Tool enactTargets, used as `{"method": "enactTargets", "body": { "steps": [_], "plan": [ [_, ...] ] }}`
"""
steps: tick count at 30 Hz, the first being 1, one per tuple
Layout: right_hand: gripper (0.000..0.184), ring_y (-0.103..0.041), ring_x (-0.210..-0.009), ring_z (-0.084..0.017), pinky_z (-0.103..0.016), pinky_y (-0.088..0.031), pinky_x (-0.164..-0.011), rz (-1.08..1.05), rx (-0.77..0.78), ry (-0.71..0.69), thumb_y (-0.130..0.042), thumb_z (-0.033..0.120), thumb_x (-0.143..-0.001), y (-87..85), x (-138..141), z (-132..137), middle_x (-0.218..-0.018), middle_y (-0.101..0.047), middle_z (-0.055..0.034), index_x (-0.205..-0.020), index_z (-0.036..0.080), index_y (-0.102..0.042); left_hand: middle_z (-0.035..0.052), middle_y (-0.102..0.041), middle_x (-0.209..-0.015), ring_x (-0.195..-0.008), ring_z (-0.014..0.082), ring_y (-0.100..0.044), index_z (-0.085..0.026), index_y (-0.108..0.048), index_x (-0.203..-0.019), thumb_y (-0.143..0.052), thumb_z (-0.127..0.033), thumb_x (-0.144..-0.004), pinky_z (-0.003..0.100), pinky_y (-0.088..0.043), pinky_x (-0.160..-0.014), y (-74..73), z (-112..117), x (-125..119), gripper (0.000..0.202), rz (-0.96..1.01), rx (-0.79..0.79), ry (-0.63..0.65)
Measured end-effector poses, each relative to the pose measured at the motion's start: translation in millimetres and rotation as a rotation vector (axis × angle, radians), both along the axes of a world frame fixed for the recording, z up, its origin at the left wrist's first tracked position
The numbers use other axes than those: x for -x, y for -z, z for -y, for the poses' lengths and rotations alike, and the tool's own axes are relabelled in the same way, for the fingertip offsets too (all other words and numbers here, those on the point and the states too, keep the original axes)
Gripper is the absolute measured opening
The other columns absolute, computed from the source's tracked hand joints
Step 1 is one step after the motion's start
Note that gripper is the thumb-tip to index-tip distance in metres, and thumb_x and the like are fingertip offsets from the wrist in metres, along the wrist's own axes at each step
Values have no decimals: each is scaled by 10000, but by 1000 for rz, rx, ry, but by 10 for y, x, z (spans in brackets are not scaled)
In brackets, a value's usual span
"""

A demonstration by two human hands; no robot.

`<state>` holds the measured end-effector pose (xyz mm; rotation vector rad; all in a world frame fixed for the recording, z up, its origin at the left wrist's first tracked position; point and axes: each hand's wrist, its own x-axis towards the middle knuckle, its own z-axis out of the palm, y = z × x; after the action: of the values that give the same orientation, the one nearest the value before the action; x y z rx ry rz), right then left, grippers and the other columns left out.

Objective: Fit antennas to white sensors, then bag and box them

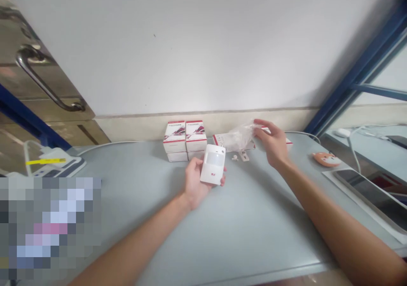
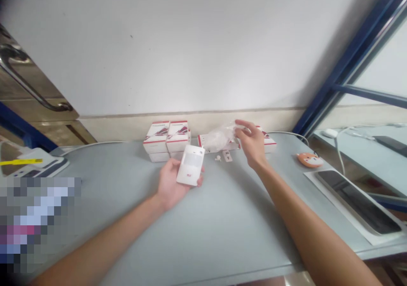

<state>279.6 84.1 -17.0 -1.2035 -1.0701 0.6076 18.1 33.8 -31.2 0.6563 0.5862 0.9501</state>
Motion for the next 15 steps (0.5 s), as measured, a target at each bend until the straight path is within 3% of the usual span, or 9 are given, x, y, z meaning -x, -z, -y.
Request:
{"method": "enactTargets", "body": {
  "steps": [3,9,15],
  "plan": [
    [388,-693,-832,-225,-350,-546,-723,12,8,12,-741,359,-821,11,74,28,-928,-781,-36,-1198,271,-758,170,-752,-878,-617,265,-656,-124,-614,-1118,-482,-365,-848,373,-493,-635,-11,17,2,384,-31,-28,15],
    [341,-704,-1024,-253,-353,-569,-758,61,-87,-12,-706,332,-839,44,147,56,-1167,-746,-65,-1175,282,-677,133,-763,-863,-602,249,-661,-167,-569,-1153,-459,-358,-885,354,-488,-633,-24,110,-35,347,-112,-143,41],
    [275,-698,-1027,-244,-338,-556,-734,38,-144,-16,-683,292,-828,-19,189,84,-1165,-698,-54,-1098,285,-629,142,-772,-874,-615,260,-680,-160,-575,-1160,-454,-374,-901,364,-491,-652,-5,137,-50,357,-157,-172,84]
  ]
}}
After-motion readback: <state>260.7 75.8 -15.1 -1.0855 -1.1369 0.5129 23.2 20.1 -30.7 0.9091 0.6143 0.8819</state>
